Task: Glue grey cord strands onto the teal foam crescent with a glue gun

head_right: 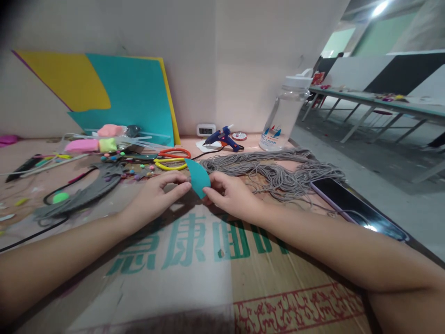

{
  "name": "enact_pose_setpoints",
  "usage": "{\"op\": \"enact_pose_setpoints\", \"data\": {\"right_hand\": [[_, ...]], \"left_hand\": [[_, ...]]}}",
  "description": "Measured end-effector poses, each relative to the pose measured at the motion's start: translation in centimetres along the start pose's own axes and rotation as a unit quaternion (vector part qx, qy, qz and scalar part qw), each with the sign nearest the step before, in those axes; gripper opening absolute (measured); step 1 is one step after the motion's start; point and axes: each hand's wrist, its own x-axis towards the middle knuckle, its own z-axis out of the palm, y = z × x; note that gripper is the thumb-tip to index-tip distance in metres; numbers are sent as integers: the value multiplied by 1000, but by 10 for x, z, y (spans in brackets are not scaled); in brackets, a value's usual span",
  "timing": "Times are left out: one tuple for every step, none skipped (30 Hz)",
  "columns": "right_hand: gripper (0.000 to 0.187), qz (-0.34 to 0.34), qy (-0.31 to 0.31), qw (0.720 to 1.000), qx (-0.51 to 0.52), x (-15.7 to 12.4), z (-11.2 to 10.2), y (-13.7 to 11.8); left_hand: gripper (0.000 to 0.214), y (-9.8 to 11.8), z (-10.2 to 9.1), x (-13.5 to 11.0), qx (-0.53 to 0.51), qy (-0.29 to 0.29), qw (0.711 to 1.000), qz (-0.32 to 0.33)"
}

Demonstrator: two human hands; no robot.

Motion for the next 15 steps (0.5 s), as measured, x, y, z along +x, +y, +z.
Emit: {"op": "enact_pose_setpoints", "data": {"right_hand": [[12,-1,-3,1000,-5,-1,0,-1],[12,-2,-6,1000,-9,-1,0,-2],[12,-3,-7,1000,-14,-2,0,-2],[12,-2,-7,1000,-20,-2,0,-3],[12,-3,-7,1000,-25,-2,0,-4],[12,-5,-8,1000,-28,-2,0,-4],[12,-8,-10,1000,-29,-2,0,-4],[12,-11,-11,999,-29,-2,-1,-4],[11,-13,-13,999,-29,-2,-1,-4],[11,-14,-13,999,-28,-2,-1,-4],[11,-13,-14,999,-26,-2,-1,-4],[11,-13,-14,1000,-25,-2,-1,-4],[11,-12,-15,1000,-24,-2,-1,-4],[10,-11,-17,1000,-22,-2,-1,-3],[11,-10,-18,1000,-19,-2,-1,-3]], "left_hand": [[22,0,0,0,-4,2,1000,-2],[22,0,0,-1,-9,3,1000,-5],[23,0,-1,-1,-16,1,1000,-8],[23,0,0,-1,-24,-2,1000,-11],[24,0,0,-1,-31,-6,999,-16],[24,-1,0,-1,-37,-8,999,-23],[25,-1,0,-1,-42,-7,999,-28],[26,-1,1,0,-46,-6,998,-33],[26,-2,1,0,-48,-5,998,-38],[26,-2,1,0,-49,-5,998,-40],[27,-2,2,0,-50,-6,998,-40],[27,-2,2,0,-51,-8,998,-38],[27,-3,2,0,-51,-11,998,-36],[28,-3,2,1,-50,-14,998,-34],[28,-3,2,1,-49,-16,998,-33]]}}
